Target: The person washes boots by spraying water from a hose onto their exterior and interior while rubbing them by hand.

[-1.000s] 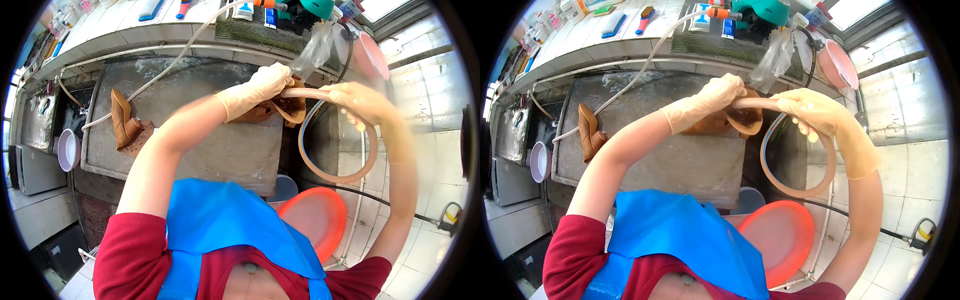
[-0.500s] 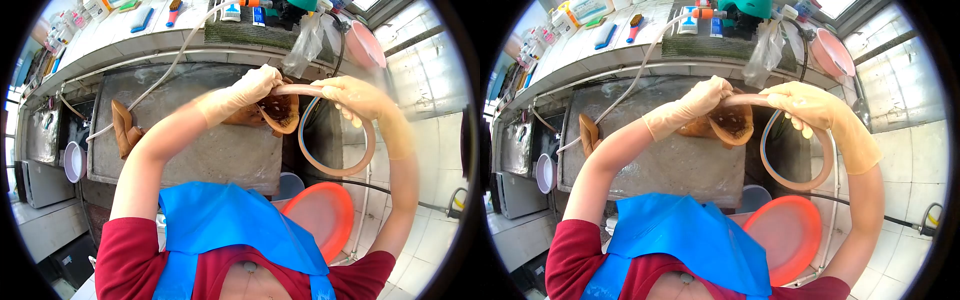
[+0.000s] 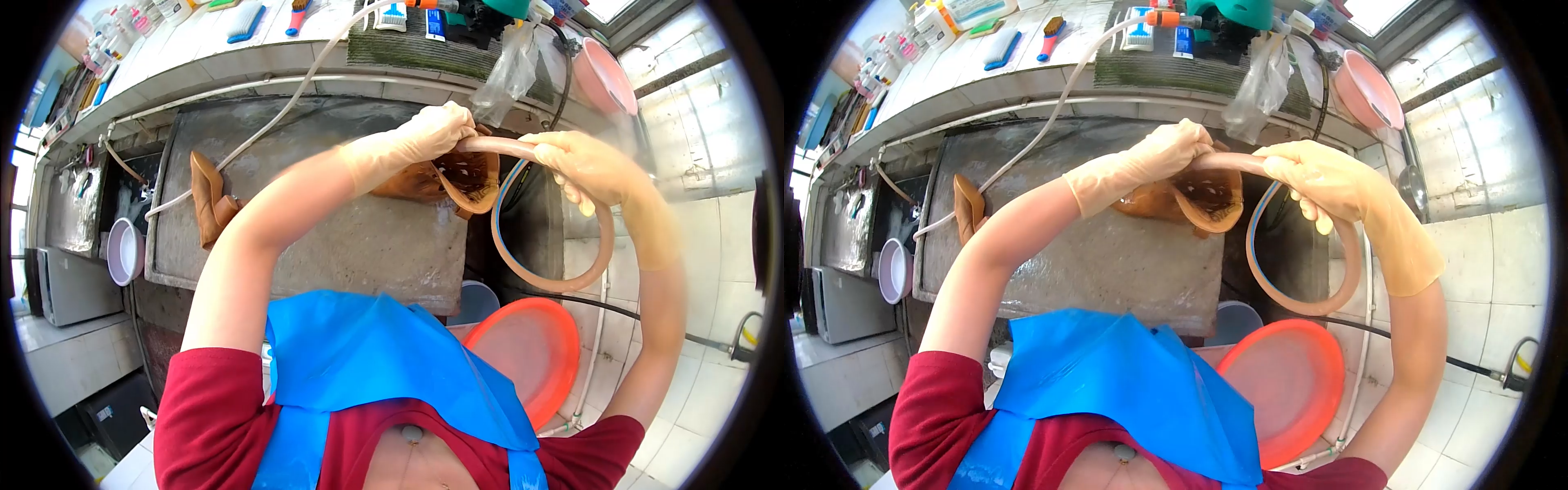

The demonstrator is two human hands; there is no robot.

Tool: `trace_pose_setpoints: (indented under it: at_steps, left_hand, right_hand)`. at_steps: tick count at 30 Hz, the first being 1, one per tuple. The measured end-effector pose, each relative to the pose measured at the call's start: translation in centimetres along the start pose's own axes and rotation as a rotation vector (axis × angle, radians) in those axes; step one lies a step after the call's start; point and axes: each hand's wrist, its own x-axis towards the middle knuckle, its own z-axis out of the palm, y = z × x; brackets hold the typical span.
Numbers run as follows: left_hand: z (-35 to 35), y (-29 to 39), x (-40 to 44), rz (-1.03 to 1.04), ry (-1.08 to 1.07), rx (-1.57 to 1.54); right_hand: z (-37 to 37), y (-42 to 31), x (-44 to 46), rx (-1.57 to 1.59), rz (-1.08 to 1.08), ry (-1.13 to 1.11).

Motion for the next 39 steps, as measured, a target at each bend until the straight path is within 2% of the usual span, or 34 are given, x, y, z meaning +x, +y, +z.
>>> trace_pose_setpoints:
  at_steps: [2, 4, 6, 8, 9, 12, 13, 16, 19, 37, 39]
  left_hand:
    - [0.3, -0.2, 0.6, -0.036, -0.012, 0.001]
    - [1.5, -2.7, 2.3, 0.362, -0.081, 0.302]
    - [2.4, -3.4, 3.1, 0.402, -0.014, 0.287]
    - [2.4, -3.0, 3.5, 0.479, -0.006, 0.684]
    - [2.2, -3.2, 4.4, 0.378, -0.083, 0.487]
    - [1.9, -3.4, 5.0, 0.326, -0.105, 0.324]
    - [1.4, -2.3, 4.6, 0.114, -0.100, 0.129]
    - [1.5, -2.5, 5.0, 0.109, -0.090, 0.053]
    - [1.6, -2.4, 5.5, 0.084, -0.099, 0.054]
    - [1.0, -2.8, 5.7, 0.034, -0.111, 0.056]
    - [0.5, -2.6, 5.6, 0.041, -0.137, 0.058]
  right_hand:
    - [0.0, -0.4, -0.3, -0.038, 0.020, 0.004]
    - [0.0, -0.6, -0.5, -0.079, 0.062, 0.006]
    - [0.0, -0.5, -0.8, -0.102, 0.060, 0.003]
    - [0.0, -0.2, -1.0, -0.092, 0.082, 0.007]
    - [0.0, -0.2, -1.0, -0.087, 0.107, 0.006]
    - [-0.2, 0.1, -0.9, -0.132, 0.133, -0.039]
    - [-0.2, -0.3, -0.9, -0.131, 0.140, -0.036]
    - [-0.1, -1.0, -0.9, -0.046, 0.156, 0.044]
    - [-0.2, -1.6, -0.6, -0.018, 0.134, 0.120]
    - [-1.7, -2.8, -1.2, -0.098, 0.156, 0.079]
    - [-1.3, -2.4, -1.4, -0.075, 0.142, 0.137]
